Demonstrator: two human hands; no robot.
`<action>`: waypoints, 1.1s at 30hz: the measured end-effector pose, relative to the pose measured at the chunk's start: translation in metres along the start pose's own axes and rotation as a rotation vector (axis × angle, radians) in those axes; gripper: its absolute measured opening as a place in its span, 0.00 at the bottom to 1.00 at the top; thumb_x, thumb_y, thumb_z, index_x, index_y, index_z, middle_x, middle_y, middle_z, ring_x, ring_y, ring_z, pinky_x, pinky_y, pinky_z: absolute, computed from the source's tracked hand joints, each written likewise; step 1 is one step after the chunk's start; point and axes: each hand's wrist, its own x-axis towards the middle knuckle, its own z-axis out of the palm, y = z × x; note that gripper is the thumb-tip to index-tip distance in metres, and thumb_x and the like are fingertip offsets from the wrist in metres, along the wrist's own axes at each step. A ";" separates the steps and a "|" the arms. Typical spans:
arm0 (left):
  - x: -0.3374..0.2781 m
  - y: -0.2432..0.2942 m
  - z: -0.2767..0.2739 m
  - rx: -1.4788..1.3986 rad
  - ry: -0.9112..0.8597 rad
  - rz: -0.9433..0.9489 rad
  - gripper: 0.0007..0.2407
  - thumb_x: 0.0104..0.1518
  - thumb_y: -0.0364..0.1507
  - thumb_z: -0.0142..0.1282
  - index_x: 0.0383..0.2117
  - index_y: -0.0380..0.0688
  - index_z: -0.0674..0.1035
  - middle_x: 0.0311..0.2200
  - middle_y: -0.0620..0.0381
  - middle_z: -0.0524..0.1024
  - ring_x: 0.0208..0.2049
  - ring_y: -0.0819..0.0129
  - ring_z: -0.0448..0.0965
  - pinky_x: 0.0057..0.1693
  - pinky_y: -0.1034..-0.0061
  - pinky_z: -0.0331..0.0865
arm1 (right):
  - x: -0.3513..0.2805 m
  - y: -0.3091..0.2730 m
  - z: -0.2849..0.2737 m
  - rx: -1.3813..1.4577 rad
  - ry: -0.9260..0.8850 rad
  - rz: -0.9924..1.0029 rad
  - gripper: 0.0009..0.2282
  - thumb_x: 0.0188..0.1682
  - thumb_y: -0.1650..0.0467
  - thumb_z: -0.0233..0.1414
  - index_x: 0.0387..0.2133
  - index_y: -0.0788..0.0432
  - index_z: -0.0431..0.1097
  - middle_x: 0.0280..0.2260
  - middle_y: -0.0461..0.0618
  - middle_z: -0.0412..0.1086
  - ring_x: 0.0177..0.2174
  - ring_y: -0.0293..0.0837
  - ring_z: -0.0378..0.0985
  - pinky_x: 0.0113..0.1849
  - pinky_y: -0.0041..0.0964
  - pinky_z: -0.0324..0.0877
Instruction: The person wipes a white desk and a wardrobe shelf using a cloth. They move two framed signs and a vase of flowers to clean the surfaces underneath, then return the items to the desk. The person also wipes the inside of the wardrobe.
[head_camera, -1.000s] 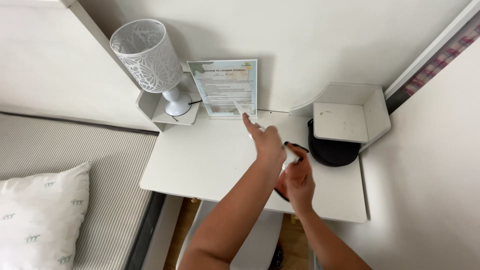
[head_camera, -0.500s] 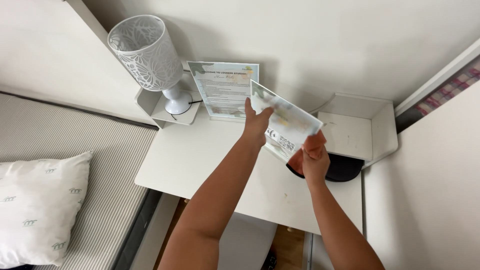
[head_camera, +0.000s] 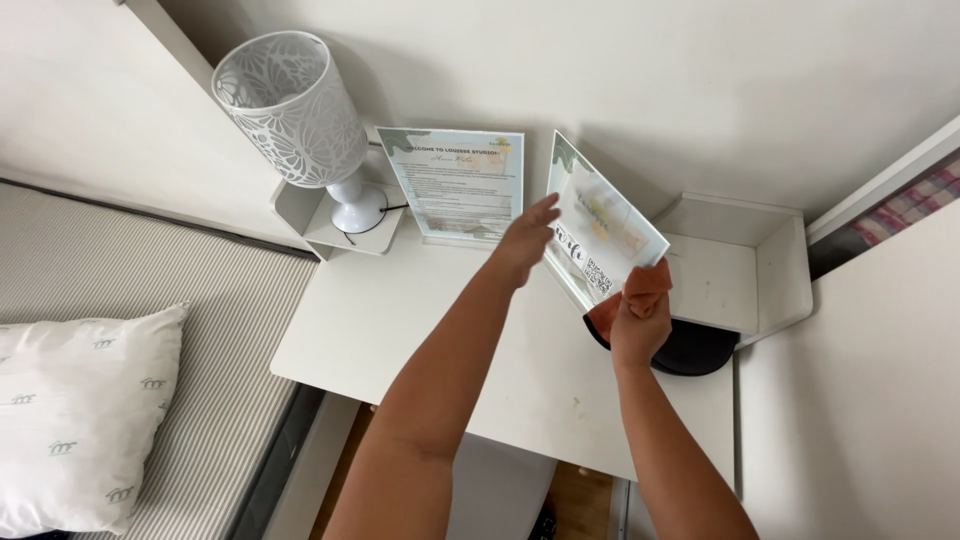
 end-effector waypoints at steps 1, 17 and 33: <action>0.004 -0.006 -0.011 0.003 0.002 0.002 0.29 0.59 0.18 0.40 0.71 0.55 0.59 0.71 0.49 0.57 0.70 0.53 0.55 0.70 0.56 0.53 | 0.003 -0.001 0.003 0.004 -0.001 0.000 0.14 0.51 0.74 0.58 0.50 0.62 0.70 0.45 0.50 0.76 0.45 0.43 0.79 0.48 0.34 0.72; -0.062 -0.072 -0.086 0.151 0.374 -0.268 0.28 0.53 0.20 0.49 0.66 0.46 0.65 0.63 0.42 0.66 0.61 0.55 0.72 0.57 0.69 0.70 | -0.052 0.020 -0.026 0.124 0.030 -0.244 0.31 0.59 0.67 0.56 0.67 0.69 0.44 0.63 0.63 0.56 0.63 0.54 0.61 0.62 0.43 0.57; -0.128 -0.010 -0.135 0.392 0.494 0.211 0.26 0.56 0.20 0.50 0.65 0.50 0.66 0.67 0.50 0.58 0.69 0.55 0.57 0.67 0.65 0.61 | -0.007 -0.191 0.101 0.063 -0.314 -0.841 0.28 0.52 0.73 0.60 0.63 0.64 0.54 0.58 0.62 0.60 0.58 0.63 0.61 0.61 0.54 0.58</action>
